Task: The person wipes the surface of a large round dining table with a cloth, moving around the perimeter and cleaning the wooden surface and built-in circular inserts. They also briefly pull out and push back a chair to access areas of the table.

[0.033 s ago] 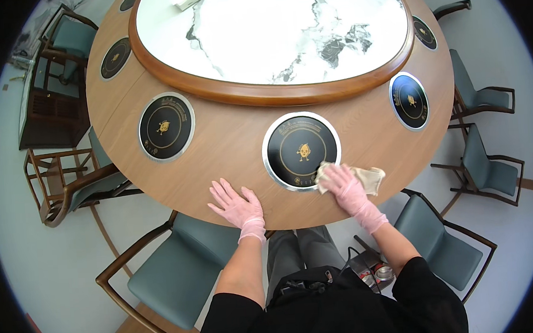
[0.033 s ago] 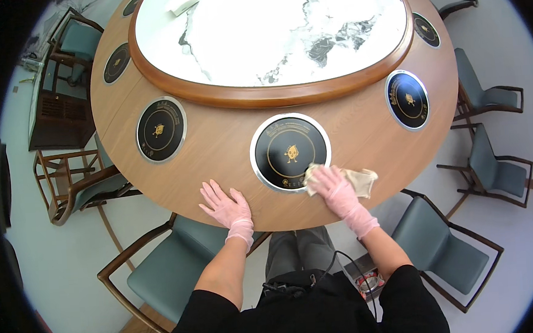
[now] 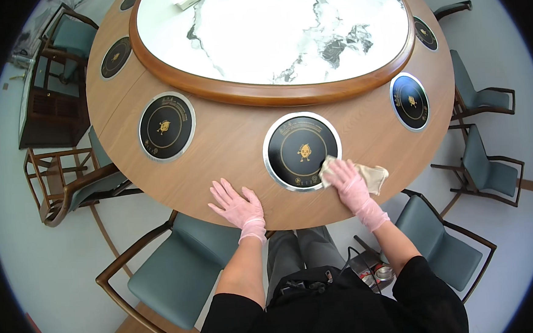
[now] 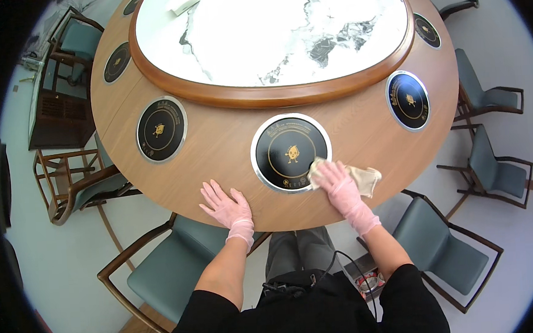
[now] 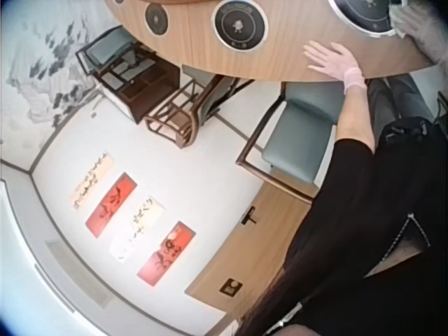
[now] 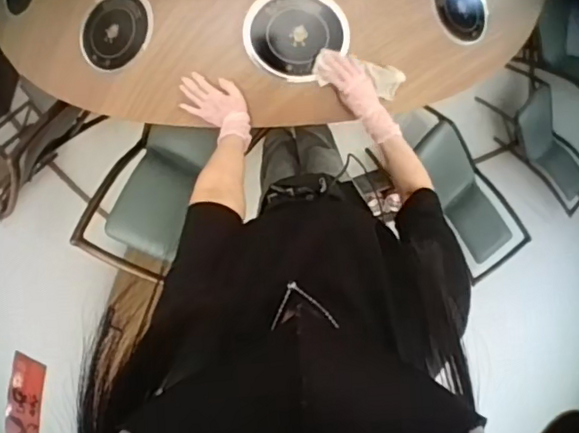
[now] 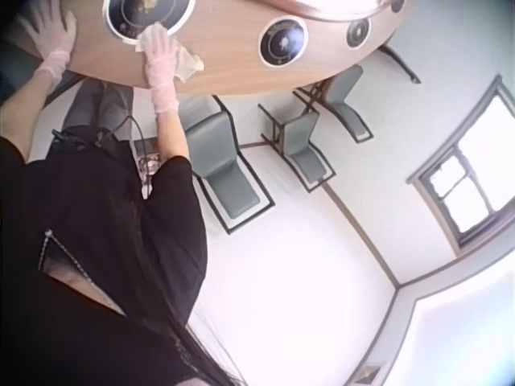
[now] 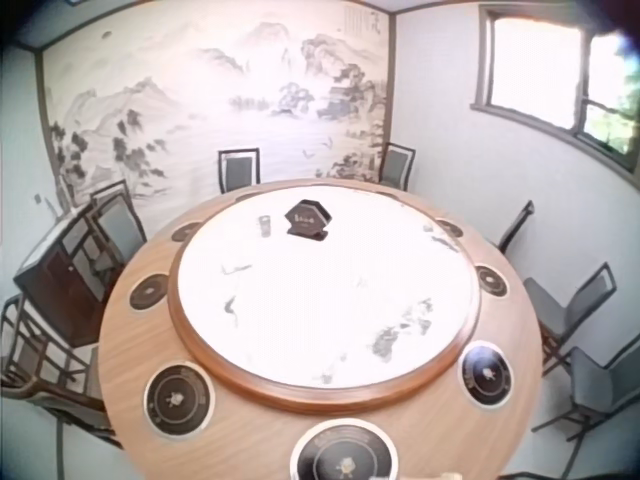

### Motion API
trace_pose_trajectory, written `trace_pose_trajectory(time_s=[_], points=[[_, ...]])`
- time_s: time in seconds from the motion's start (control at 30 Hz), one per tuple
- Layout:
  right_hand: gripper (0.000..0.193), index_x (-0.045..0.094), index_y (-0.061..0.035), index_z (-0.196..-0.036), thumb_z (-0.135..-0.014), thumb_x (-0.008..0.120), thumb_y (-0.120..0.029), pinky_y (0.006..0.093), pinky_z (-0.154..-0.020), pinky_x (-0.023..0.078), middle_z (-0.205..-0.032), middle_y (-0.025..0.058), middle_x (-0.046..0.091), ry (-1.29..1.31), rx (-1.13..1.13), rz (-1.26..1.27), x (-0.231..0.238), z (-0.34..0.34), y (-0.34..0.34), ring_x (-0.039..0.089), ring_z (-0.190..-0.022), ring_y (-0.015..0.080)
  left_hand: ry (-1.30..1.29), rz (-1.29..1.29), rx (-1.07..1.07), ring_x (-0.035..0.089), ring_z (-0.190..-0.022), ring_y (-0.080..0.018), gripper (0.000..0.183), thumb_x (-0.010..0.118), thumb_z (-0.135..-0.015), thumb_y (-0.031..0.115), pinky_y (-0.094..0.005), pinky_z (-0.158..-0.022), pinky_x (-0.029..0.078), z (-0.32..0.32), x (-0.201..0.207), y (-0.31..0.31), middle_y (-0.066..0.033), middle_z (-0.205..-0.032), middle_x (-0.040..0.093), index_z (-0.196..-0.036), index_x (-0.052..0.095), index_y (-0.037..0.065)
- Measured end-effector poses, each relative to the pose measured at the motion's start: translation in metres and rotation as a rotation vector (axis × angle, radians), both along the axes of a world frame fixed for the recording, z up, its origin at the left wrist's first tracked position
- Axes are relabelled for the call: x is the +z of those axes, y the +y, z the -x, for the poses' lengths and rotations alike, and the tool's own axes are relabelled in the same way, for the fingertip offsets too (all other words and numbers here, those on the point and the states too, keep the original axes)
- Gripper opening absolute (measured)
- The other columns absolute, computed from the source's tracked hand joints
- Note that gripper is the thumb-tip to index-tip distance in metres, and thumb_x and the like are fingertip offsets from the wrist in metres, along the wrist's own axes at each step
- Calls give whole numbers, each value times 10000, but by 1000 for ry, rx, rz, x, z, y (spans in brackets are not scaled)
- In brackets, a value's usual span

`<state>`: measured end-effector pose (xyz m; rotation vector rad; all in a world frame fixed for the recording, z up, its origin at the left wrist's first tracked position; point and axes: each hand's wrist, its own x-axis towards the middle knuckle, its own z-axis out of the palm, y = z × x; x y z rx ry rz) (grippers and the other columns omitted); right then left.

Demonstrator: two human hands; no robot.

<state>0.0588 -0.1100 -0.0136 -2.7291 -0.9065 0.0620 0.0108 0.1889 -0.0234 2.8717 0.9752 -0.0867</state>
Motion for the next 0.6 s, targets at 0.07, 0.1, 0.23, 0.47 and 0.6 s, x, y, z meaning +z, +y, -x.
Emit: trace_pose_trajectory(time_s=[0.07, 0.1, 0.23, 0.47, 0.6], points=[[495, 603, -124, -1278, -797, 600, -6, 556, -1120, 351, -1412, 142, 526, -38, -108, 26, -10, -20, -4, 465, -1339, 359, 5, -2, -1, 154, -1522, -264, 674, 447, -939, 384, -548, -1218, 72, 0, 0, 0, -116, -1626, 234, -1518, 336, 57], [510, 600, -116, -1280, -788, 589, 18, 560, -1123, 345, -1433, 153, 505, -62, -183, -8, -12, -32, 1, 450, -1347, 373, 4, -5, 0, 154, -1522, -262, 675, 448, -939, 385, -549, -1218, 72, 0, 0, 0, -115, -1626, 233, -1519, 335, 58], [567, 576, -102, -1315, -769, 546, 46, 557, -1145, 312, -1472, 197, 458, -90, -388, -81, -16, -88, 46, 405, -1369, 414, 29, -11, 7, 159, -1521, -264, 679, 463, -933, 382, -551, -1217, 78, 1, 0, 1, -116, -1625, 235, -1517, 336, 59], [416, 613, -142, -1275, -881, 487, -99, 495, -1160, 313, -1446, 166, 492, -206, -350, -71, -47, -125, 128, 420, -1369, 353, -26, 24, 6, 175, -1514, -274, 671, 490, -923, 364, -562, -1212, 87, 0, 1, 1, -120, -1615, 255, -1503, 356, 55], [408, 615, -141, -1266, -873, 509, -113, 477, -1147, 331, -1441, 149, 501, -99, -75, -71, -40, -99, 169, 439, -1353, 331, -64, 6, -5, 184, -1511, -283, 671, 497, -917, 362, -567, -1208, 96, 1, -3, 2, -128, -1608, 271, -1497, 365, 52]])
